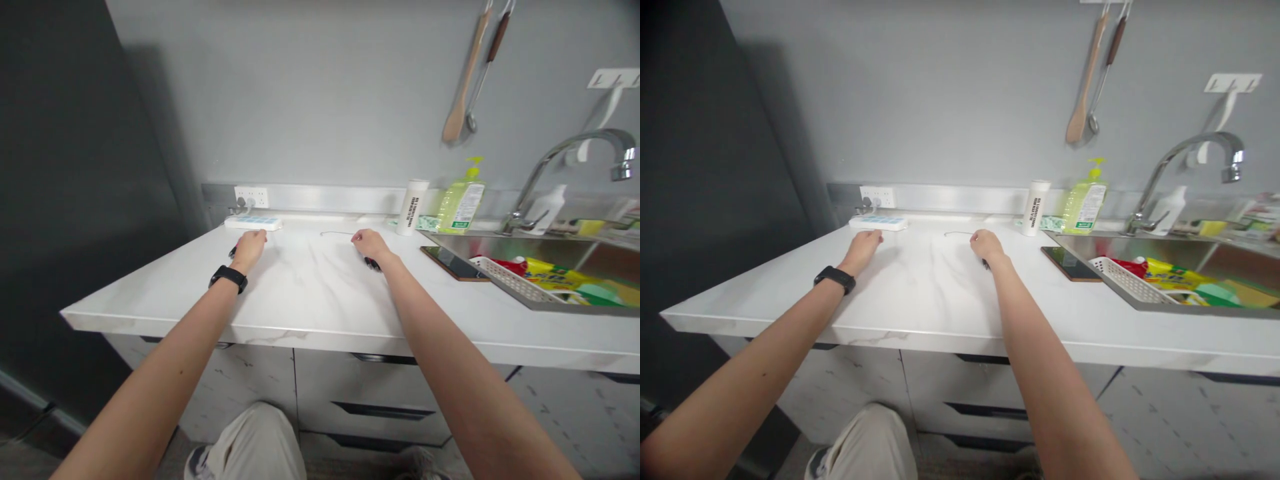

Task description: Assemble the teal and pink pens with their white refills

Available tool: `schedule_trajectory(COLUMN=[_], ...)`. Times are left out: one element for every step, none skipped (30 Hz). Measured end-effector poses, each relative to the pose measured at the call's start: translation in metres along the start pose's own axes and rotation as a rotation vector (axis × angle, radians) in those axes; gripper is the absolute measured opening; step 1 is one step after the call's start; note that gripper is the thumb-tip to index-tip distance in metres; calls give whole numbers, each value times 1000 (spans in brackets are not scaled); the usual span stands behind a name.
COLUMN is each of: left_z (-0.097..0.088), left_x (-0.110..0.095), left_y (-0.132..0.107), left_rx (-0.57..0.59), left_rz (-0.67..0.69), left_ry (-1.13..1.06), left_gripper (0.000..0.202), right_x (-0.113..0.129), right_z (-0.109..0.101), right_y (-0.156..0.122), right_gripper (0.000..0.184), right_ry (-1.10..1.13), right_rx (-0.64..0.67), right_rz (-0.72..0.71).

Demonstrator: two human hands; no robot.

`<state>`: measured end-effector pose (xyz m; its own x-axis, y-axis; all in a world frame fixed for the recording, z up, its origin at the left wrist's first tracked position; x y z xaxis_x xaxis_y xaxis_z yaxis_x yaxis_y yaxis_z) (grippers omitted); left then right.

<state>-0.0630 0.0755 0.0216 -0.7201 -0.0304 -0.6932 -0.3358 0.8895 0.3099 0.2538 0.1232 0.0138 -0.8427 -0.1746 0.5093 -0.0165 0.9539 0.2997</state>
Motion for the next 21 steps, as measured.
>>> schedule_trajectory(left_z=[-10, -17, -20, -22, -23, -23, -23, -23, -22, -21, -19, -17, -15, -14, -14, -14, -13, -12, -12, -11, -11], left_x=[3, 9, 15, 22, 26, 30, 33, 35, 36, 36, 36, 35, 35, 34, 34, 34, 34, 33, 32, 31, 30], left_y=[1, 2, 2, 2, 1, 1, 1, 1, 2, 3, 4, 6, 7, 8, 9, 9, 9, 8, 7, 6, 5], left_rx=[-96, -124, -112, -89, -65, -44, -34, -28, -26, -24, -18, -15, -14, -14, -17, -17, -13, -5, 6, 14, 19], left_rz=[12, -23, -76, -126, -163, -188, -205, -207, -196, -174, -135, -98, -66, -48, -43, -44, -45, -42, -34, -30, -29], left_ry=[167, 281, 356, 411, 456, 487, 509, 523, 526, 523, 514, 506, 500, 498, 501, 506, 511, 513, 514, 513, 508], left_gripper=[24, 21, 22, 25, 28, 30, 32, 32, 31, 30, 28, 26, 26, 26, 26, 27, 26, 25, 24, 22, 21], right_x=[0, 0, 0, 0, 0, 1, 1, 1, 1, 1, 2, 3, 4, 5, 6, 8, 9, 12, 14, 16, 19], right_z=[0, 1, 1, 1, 1, 1, 1, 1, 1, 2, 2, 2, 2, 2, 2, 2, 2, 3, 3, 4, 5], right_y=[0, -1, -1, -1, -1, -2, -2, -2, -2, -3, -3, -3, -4, -4, -5, -5, -5, -6, -6, -6, -6], right_gripper=[28, 28, 28, 28, 28, 28, 28, 27, 27, 27, 26, 26, 26, 26, 26, 26, 26, 26, 27, 27, 27], right_ry=[0, 0, 0, 1, 2, 3, 3, 4, 5, 7, 9, 11, 12, 13, 14, 17, 21, 23, 24, 20, 14], right_rx=[7, 12, 14, 15, 15, 13, 12, 12, 13, 16, 17, 20, 22, 22, 24, 26, 27, 29, 31, 34, 40], right_rz=[4, 6, 8, 9, 8, 8, 9, 11, 11, 9, 5, 1, -3, -8, -11, -12, -14, -18, -26, -36, -52])
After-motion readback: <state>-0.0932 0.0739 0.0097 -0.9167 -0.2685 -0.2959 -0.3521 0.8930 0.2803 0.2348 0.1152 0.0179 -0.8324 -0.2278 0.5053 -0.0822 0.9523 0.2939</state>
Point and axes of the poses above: each hand's wrist, its own y-axis towards the middle knuckle, its own z-axis out of the palm, x = y × z, the point moved 6 cm from there along y, towards the middle knuckle, and after that the axes turned 6 degrees about y, right-handed, at the moved point
